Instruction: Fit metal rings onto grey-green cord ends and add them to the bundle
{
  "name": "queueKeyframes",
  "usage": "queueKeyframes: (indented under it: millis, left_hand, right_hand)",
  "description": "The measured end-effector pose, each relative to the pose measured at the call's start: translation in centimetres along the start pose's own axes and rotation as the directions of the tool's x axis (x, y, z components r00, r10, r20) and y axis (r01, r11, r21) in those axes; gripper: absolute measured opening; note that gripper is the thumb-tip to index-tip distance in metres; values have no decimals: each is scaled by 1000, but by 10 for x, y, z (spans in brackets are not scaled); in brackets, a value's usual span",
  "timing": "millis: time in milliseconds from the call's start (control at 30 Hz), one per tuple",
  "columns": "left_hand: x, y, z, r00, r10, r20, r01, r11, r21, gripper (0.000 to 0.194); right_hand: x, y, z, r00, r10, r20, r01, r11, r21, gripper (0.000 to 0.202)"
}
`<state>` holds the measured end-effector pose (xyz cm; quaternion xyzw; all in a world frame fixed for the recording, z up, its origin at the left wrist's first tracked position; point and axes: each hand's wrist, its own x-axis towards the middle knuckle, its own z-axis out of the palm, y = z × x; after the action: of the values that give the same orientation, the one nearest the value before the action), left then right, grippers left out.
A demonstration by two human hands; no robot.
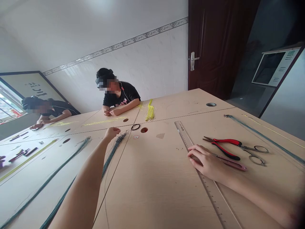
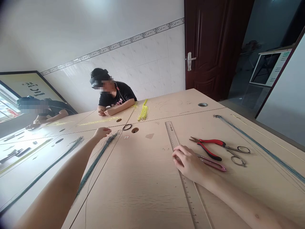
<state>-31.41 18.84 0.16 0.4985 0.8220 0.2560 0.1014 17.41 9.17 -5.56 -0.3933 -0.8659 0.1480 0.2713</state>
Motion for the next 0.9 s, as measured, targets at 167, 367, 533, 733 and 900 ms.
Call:
queueKeyframes:
  millis: [167,367,533,733,900]
  left_hand:
    - [-6,4,-5,997,-43,65,51,990,-132,27]
    - [-11,8,-9,995,-54,79,69,978,-198,26]
    - [-18,14,-12,993,-63,97,80,979,-187,27]
    - [-34,23,-21,990,-23,139,47,983,-176,26]
    - [-42,31,-23,992,-29,125,48,987,-152,28]
  right_hand:
    - [0,-1,-1,1000,-1,6,1,1000,4,15]
    - [1,-2,-1,1000,-4,3,4,1000,-2,14]
    - [1,0,0,1000,-7,-2,7,1000,-2,16]
    - [0,2,1,1000,-3,8,3,1000,0,14]
    - [1,2,1,1000,-5,13,5,1000,0,14]
